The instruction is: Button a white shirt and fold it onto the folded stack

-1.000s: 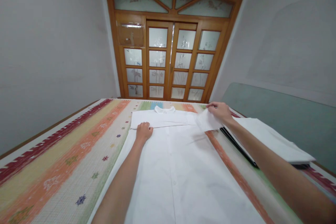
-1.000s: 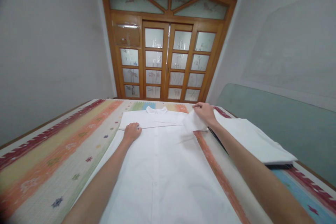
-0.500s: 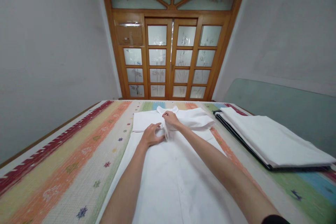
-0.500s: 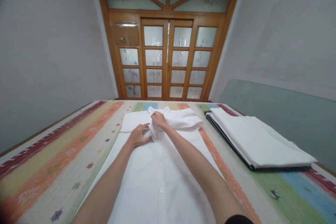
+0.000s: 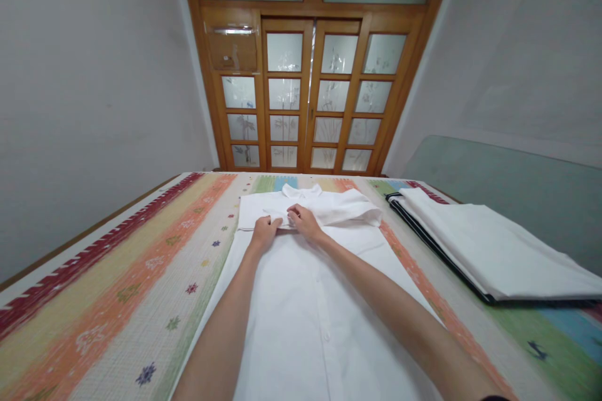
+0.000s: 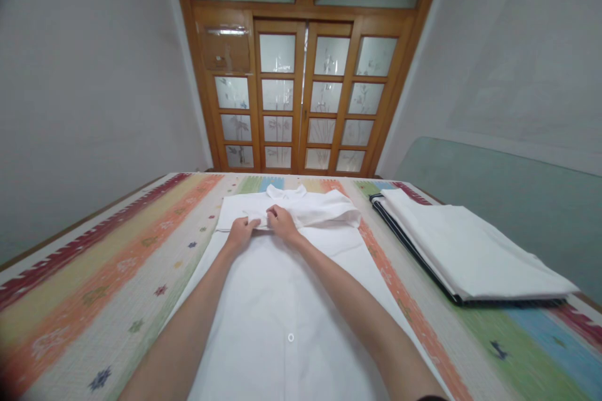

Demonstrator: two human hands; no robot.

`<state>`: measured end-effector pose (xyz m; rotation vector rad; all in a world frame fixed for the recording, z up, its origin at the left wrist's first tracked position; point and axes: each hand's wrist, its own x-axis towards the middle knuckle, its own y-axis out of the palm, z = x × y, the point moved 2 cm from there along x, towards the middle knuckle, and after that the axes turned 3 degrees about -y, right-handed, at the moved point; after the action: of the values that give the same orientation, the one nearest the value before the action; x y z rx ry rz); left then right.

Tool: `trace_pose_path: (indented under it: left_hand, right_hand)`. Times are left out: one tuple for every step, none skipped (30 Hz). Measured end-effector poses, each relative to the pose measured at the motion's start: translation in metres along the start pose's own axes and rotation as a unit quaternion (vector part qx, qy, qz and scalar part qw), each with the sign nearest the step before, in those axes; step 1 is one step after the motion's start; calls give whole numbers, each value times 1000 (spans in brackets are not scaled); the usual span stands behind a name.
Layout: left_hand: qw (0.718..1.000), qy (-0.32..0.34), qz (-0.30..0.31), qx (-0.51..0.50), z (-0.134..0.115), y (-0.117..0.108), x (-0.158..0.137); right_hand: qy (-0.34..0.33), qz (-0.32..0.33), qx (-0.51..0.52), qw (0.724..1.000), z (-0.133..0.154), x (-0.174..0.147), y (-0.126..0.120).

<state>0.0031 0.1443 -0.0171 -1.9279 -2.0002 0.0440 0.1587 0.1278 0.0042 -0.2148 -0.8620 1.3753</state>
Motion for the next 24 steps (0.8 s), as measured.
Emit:
trace_pose_path:
  left_hand:
    - [1000, -13, -22, -15, 4, -2, 4]
    - [998, -22, -44, -26, 7, -5, 7]
    - [996, -33, -67, -38, 10, -7, 10]
    - [994, -44, -88, -49, 13, -9, 12]
    - [991, -54, -110, -60, 15, -11, 14]
    - [987, -64, -131, -72, 16, -13, 15]
    - [982, -75, -152, -87, 17, -14, 15]
    - [976, -87, -171, -102, 18, -15, 15]
    - [971, -98, -188, -115, 17, -16, 14]
    - [966, -108, -206, -115, 17, -17, 13]
    - [962, -115, -224, -103, 16, -19, 12]
    - [960, -120, -241, -79, 15, -21, 11]
    - [957, -124, -257, -52, 14, -23, 10]
    - [953, -128, -272, -26, 13, -24, 10]
    - [950, -132, -284, -5, 13, -26, 9]
    - [947, -136, -291, 8, 13, -28, 9]
    - [945, -139, -295, 16, 13, -29, 8]
    - [943, -143, -300, 25, 13, -29, 8]
    - [941, -145, -304, 34, 13, -30, 8]
    - [939, -148, -308, 43, 13, -30, 8]
    - [937, -150, -312, 50, 12, -30, 7]
    - [935, -152, -316, 57, 12, -31, 7]
    - [933, -155, -320, 62, 11, -31, 6]
    - [931, -157, -323, 66, 10, -31, 6]
  right_hand:
    - [-43, -9, -19, 999, 0, -7, -4]
    - [-90, -15, -46, 995, 0, -15, -9]
    - [-137, -15, -82, 987, -1, -23, -13]
    - [-176, -7, -123, 977, -2, -31, -18]
    - [-203, 8, -166, 965, -4, -38, -22]
    - [-219, 21, -209, 953, -7, -44, -27]
    - [-225, 30, -251, 941, -10, -48, -33]
    - [-222, 32, -287, 931, -13, -52, -39]
    - [-212, 29, -318, 924, -16, -54, -45]
    - [-196, 21, -343, 918, -19, -55, -52]
    - [-175, 12, -366, 914, -23, -55, -59]
    - [-152, 6, -388, 909, -27, -55, -67]
    - [-131, 6, -411, 902, -32, -55, -74]
    - [-110, 11, -435, 894, -37, -55, -82]
    - [-90, 19, -459, 884, -42, -55, -90]
    - [-72, 28, -484, 872, -48, -56, -99]
    - [-55, 39, -508, 859, -54, -57, -108]
    - [-42, 50, -529, 846, -60, -59, -117]
    - [-31, 62, -547, 834, -66, -61, -126]
    - [-22, 71, -561, 825, -72, -63, -135]
    - [-11, 78, -571, 817, -78, -66, -143]
    - [2, 81, -577, 812, -83, -68, -150]
    - [19, 79, -582, 809, -88, -70, -156]
    - [40, 71, -584, 807, -92, -72, -160]
